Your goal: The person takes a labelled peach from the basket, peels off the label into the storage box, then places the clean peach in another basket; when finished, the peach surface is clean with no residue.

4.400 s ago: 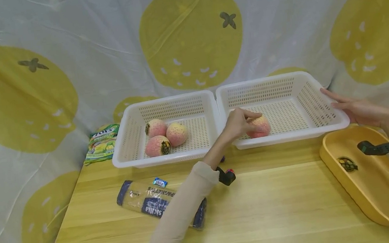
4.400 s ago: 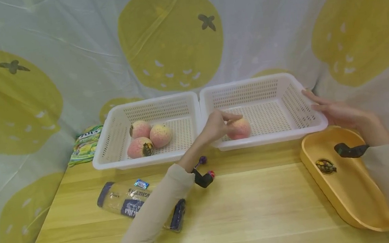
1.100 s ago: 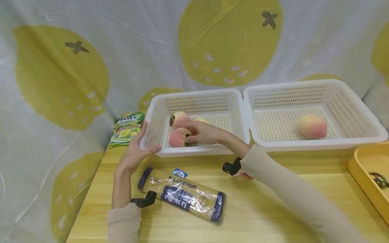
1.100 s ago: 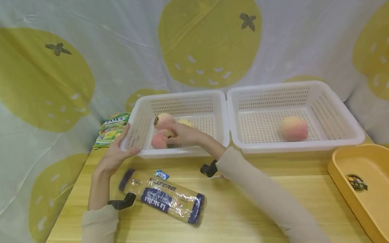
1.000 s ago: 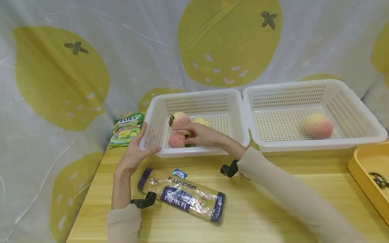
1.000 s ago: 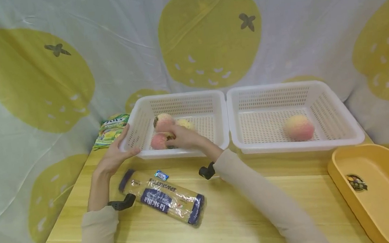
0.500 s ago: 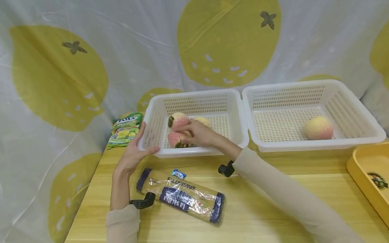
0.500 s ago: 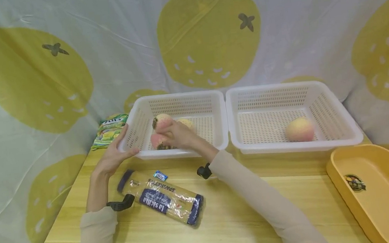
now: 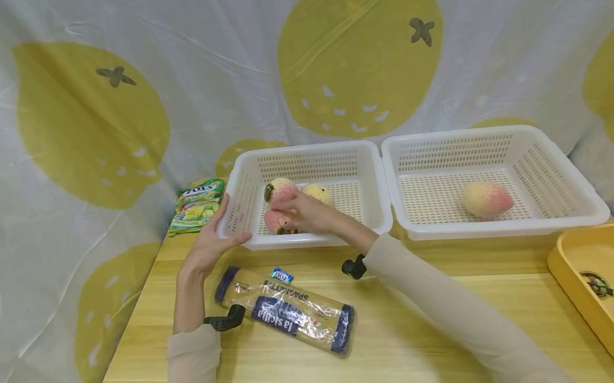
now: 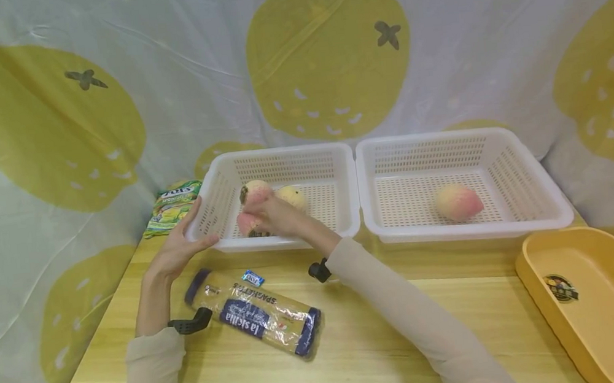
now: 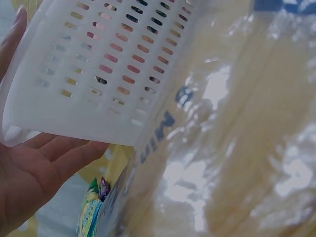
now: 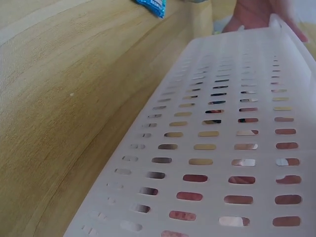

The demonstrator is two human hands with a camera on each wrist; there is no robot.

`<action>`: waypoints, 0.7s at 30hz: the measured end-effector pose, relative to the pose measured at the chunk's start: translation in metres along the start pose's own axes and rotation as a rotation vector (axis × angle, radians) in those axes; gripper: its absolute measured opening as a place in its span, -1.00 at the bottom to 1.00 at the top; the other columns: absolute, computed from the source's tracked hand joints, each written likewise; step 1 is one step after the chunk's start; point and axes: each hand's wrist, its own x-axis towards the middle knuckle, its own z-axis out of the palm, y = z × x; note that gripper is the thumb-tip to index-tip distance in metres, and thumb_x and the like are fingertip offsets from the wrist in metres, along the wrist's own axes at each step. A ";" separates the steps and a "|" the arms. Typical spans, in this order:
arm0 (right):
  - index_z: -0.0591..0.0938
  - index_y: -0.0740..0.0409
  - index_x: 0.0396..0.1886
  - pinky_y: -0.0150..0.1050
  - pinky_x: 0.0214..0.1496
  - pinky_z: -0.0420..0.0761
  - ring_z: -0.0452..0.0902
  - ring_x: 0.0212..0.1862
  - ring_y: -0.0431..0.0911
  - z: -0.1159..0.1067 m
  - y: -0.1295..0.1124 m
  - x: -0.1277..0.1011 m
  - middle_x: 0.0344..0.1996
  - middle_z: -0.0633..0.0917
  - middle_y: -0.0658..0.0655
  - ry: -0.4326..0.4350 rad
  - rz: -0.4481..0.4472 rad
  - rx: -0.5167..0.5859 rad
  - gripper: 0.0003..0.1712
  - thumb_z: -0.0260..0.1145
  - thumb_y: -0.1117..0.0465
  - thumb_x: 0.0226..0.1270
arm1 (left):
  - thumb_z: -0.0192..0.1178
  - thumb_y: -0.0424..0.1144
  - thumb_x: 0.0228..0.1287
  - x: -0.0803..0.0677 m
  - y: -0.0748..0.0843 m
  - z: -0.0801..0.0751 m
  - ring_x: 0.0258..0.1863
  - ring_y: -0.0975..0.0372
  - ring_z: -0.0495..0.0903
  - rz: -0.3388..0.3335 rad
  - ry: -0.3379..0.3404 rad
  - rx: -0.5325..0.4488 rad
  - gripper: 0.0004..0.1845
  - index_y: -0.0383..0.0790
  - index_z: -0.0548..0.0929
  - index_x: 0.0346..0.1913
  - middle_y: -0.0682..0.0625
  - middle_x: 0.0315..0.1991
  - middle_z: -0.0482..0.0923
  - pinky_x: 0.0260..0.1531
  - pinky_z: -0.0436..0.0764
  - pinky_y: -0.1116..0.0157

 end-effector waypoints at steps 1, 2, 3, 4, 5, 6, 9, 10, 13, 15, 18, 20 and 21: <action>0.46 0.12 0.50 -0.02 0.55 0.43 0.42 0.45 0.10 0.000 0.000 0.000 0.44 0.53 0.19 -0.008 0.000 0.006 -0.34 0.38 0.25 0.43 | 0.38 -0.35 0.34 0.000 0.000 0.000 0.63 -0.19 0.05 -0.001 0.001 -0.001 0.14 0.25 -0.21 0.68 -0.13 0.72 -0.17 0.58 0.16 -0.19; 0.45 0.12 0.51 -0.01 0.57 0.42 0.42 0.47 0.10 0.000 0.000 0.000 0.47 0.51 0.18 -0.016 0.003 0.008 -0.34 0.36 0.23 0.46 | 0.38 -0.35 0.34 0.000 0.000 0.000 0.63 -0.19 0.05 0.000 0.001 -0.001 0.14 0.24 -0.21 0.68 -0.13 0.72 -0.18 0.58 0.15 -0.19; 0.43 0.10 0.52 -0.01 0.57 0.41 0.43 0.47 0.10 0.000 0.001 -0.001 0.48 0.49 0.16 -0.024 0.009 0.005 -0.34 0.34 0.21 0.48 | 0.38 -0.35 0.34 0.000 -0.001 0.000 0.63 -0.19 0.04 0.001 0.000 -0.002 0.14 0.24 -0.21 0.68 -0.13 0.72 -0.18 0.58 0.15 -0.19; 0.41 0.08 0.54 0.01 0.59 0.38 0.40 0.50 0.11 0.000 0.001 -0.001 0.51 0.47 0.15 -0.033 0.016 0.003 -0.34 0.32 0.18 0.50 | 0.37 -0.36 0.34 0.000 -0.001 0.000 0.63 -0.19 0.04 0.002 -0.001 -0.003 0.14 0.24 -0.21 0.68 -0.12 0.72 -0.18 0.58 0.15 -0.19; 0.39 0.07 0.55 0.02 0.60 0.35 0.37 0.52 0.12 0.000 0.001 -0.001 0.52 0.45 0.15 -0.039 0.020 0.005 -0.33 0.31 0.16 0.52 | 0.38 -0.35 0.34 0.000 -0.001 0.000 0.63 -0.18 0.05 0.002 0.000 -0.001 0.14 0.24 -0.21 0.68 -0.12 0.72 -0.18 0.58 0.15 -0.19; 0.38 0.07 0.56 0.04 0.61 0.34 0.34 0.54 0.13 -0.001 0.001 -0.002 0.53 0.43 0.15 -0.044 0.027 0.001 -0.32 0.31 0.14 0.52 | 0.38 -0.35 0.34 0.000 -0.001 -0.001 0.63 -0.18 0.05 0.002 0.000 0.000 0.14 0.24 -0.21 0.68 -0.11 0.72 -0.18 0.58 0.14 -0.18; 0.34 0.06 0.58 0.05 0.60 0.36 0.35 0.51 0.16 -0.001 0.001 -0.003 0.54 0.41 0.15 -0.047 0.021 -0.021 -0.30 0.30 0.12 0.53 | 0.38 -0.35 0.34 -0.001 0.000 -0.001 0.63 -0.16 0.05 -0.001 0.001 0.002 0.14 0.25 -0.21 0.68 -0.11 0.72 -0.18 0.59 0.14 -0.17; 0.33 0.07 0.59 0.03 0.54 0.43 0.44 0.44 0.15 -0.002 0.000 -0.003 0.53 0.44 0.16 -0.049 0.017 -0.017 -0.30 0.30 0.13 0.53 | 0.38 -0.35 0.34 -0.002 0.000 -0.001 0.64 -0.15 0.05 -0.002 0.001 0.003 0.14 0.25 -0.21 0.68 -0.10 0.72 -0.18 0.59 0.14 -0.17; 0.34 0.10 0.58 -0.12 0.21 0.66 0.68 -0.01 0.04 -0.003 0.000 -0.004 0.48 0.50 0.18 -0.042 0.004 -0.015 -0.30 0.30 0.17 0.53 | 0.37 -0.34 0.35 -0.002 0.001 0.000 0.64 -0.14 0.04 -0.002 -0.001 0.002 0.14 0.26 -0.22 0.68 -0.10 0.72 -0.21 0.59 0.14 -0.16; 0.35 0.12 0.57 -0.26 -0.01 0.65 0.60 -0.26 -0.07 -0.004 0.000 -0.004 0.45 0.54 0.20 -0.036 -0.002 -0.004 -0.31 0.31 0.20 0.52 | 0.37 -0.35 0.36 -0.002 0.001 0.000 0.64 -0.13 0.03 -0.001 -0.002 -0.002 0.13 0.26 -0.22 0.68 -0.09 0.72 -0.22 0.59 0.14 -0.16; 0.35 0.07 0.58 -0.35 -0.20 0.59 0.49 -0.38 -0.18 -0.004 0.000 -0.005 0.29 0.64 0.24 -0.025 0.015 0.021 -0.30 0.32 0.22 0.51 | 0.36 -0.34 0.36 -0.001 0.001 0.001 0.65 -0.13 0.03 -0.002 -0.004 -0.005 0.13 0.26 -0.22 0.68 -0.10 0.72 -0.22 0.59 0.14 -0.16; 0.35 0.04 0.58 -0.39 -0.21 0.57 0.47 -0.38 -0.20 -0.004 0.001 -0.005 0.14 0.68 0.23 -0.022 0.024 0.028 -0.29 0.32 0.22 0.50 | 0.36 -0.34 0.36 0.000 0.001 0.001 0.65 -0.13 0.02 -0.005 -0.004 -0.007 0.13 0.26 -0.22 0.68 -0.10 0.72 -0.22 0.59 0.13 -0.16; 0.35 0.04 0.58 -0.38 -0.25 0.57 0.47 -0.39 -0.20 -0.004 0.001 -0.005 0.04 0.70 0.22 -0.021 0.028 0.034 -0.29 0.32 0.22 0.50 | 0.36 -0.35 0.36 0.000 0.001 0.001 0.65 -0.13 0.02 -0.007 -0.004 -0.008 0.13 0.27 -0.22 0.68 -0.11 0.72 -0.22 0.59 0.13 -0.15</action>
